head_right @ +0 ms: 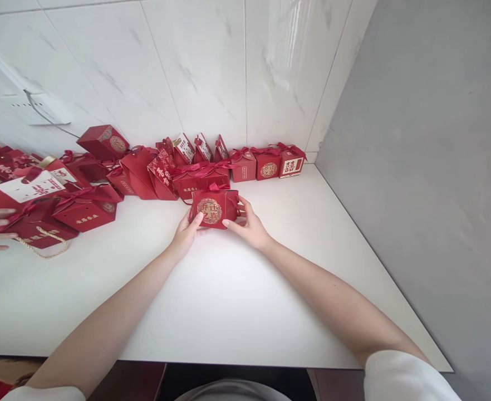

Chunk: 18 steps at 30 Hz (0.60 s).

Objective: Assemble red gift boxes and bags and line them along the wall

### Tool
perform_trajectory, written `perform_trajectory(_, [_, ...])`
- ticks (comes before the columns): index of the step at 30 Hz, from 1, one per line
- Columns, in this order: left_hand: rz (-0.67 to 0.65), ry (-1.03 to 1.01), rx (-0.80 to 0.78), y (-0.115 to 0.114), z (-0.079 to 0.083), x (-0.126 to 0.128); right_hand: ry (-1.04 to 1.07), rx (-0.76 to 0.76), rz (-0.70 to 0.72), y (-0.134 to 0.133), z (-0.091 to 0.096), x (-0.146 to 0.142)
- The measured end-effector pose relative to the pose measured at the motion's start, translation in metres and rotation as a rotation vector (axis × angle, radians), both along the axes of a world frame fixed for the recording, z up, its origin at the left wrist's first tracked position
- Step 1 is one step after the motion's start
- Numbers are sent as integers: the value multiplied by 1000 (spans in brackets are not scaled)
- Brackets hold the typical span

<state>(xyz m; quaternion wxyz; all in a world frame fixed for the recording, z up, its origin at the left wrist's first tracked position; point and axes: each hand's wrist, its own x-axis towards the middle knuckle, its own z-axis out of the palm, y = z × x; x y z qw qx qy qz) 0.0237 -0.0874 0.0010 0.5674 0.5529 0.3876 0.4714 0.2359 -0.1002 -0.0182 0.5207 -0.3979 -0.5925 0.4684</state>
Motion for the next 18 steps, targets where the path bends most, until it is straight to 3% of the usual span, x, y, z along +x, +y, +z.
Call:
perform_trajectory(4, [89,15,65,-2,1,2,-72,3,-128,-1,1,0])
perform_trajectory(13, [108,25,-50,3,6,-3,-157,301,-150,-13,11,-2])
perform_trajectory(18, [59,-116,-91,4,5,-4,-82,241,-236,-8,7,1])
